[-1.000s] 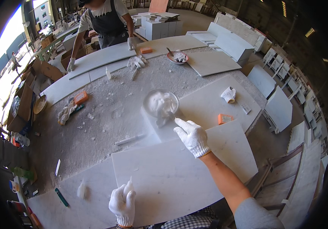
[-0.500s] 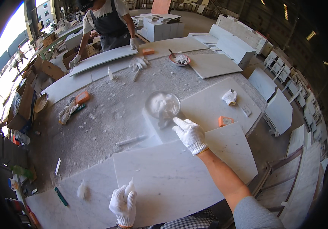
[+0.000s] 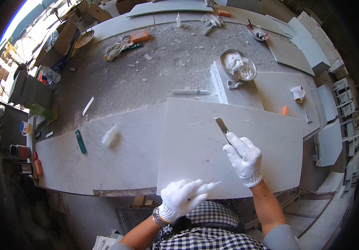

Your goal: The person scrapes a white rectangular panel with a metal scraper, then lifts and places it on a stack. The person repeats the scraping process on another panel. The person wears gloves and works at a table in a workshop.

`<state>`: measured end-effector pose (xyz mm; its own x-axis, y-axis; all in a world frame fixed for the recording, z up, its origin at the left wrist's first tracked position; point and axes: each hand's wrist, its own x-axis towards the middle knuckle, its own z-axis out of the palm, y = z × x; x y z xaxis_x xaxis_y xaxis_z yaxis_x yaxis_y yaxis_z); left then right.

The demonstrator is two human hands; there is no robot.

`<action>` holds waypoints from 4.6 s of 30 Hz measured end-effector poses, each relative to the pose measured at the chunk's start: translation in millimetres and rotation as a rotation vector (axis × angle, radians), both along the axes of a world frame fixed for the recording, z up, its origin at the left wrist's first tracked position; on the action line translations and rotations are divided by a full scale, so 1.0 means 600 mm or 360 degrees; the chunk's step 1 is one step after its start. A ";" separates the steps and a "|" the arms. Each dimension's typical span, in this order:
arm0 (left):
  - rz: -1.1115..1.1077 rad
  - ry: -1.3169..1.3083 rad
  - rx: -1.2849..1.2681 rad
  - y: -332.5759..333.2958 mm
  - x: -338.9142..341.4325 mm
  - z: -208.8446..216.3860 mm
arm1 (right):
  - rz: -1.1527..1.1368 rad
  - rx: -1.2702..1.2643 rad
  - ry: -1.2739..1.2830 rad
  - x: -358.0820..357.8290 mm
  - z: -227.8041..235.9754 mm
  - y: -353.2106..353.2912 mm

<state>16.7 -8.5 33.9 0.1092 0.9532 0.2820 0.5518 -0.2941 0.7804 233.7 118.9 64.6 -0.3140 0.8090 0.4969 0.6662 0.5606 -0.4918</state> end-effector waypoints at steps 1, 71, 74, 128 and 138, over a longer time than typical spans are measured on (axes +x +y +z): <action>-0.0009 -0.0023 -0.0018 -0.014 -0.001 0.002 | 0.0092 -0.0037 -0.0004 -0.010 -0.001 -0.023; 0.0757 0.0135 -0.0466 -0.057 -0.092 0.015 | 0.0523 -0.0130 -0.0295 -0.092 -0.012 -0.142; 0.0747 0.0140 -0.0476 -0.054 -0.091 0.017 | 0.0449 -0.0148 -0.0473 -0.091 -0.013 -0.141; 0.1398 -0.0107 -0.0239 -0.059 -0.234 -0.194 | 0.0251 -0.0037 0.0044 -0.011 -0.050 -0.150; 0.1237 0.0703 0.0594 -0.100 -0.152 -0.058 | -0.0298 0.0002 0.0368 0.173 -0.040 -0.122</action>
<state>-74.5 -68.4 -0.7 -0.3449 0.6615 0.6659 0.9180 0.0897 0.3864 337.5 45.4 40.7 -0.0376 0.8414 0.5390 0.6285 0.4393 -0.6419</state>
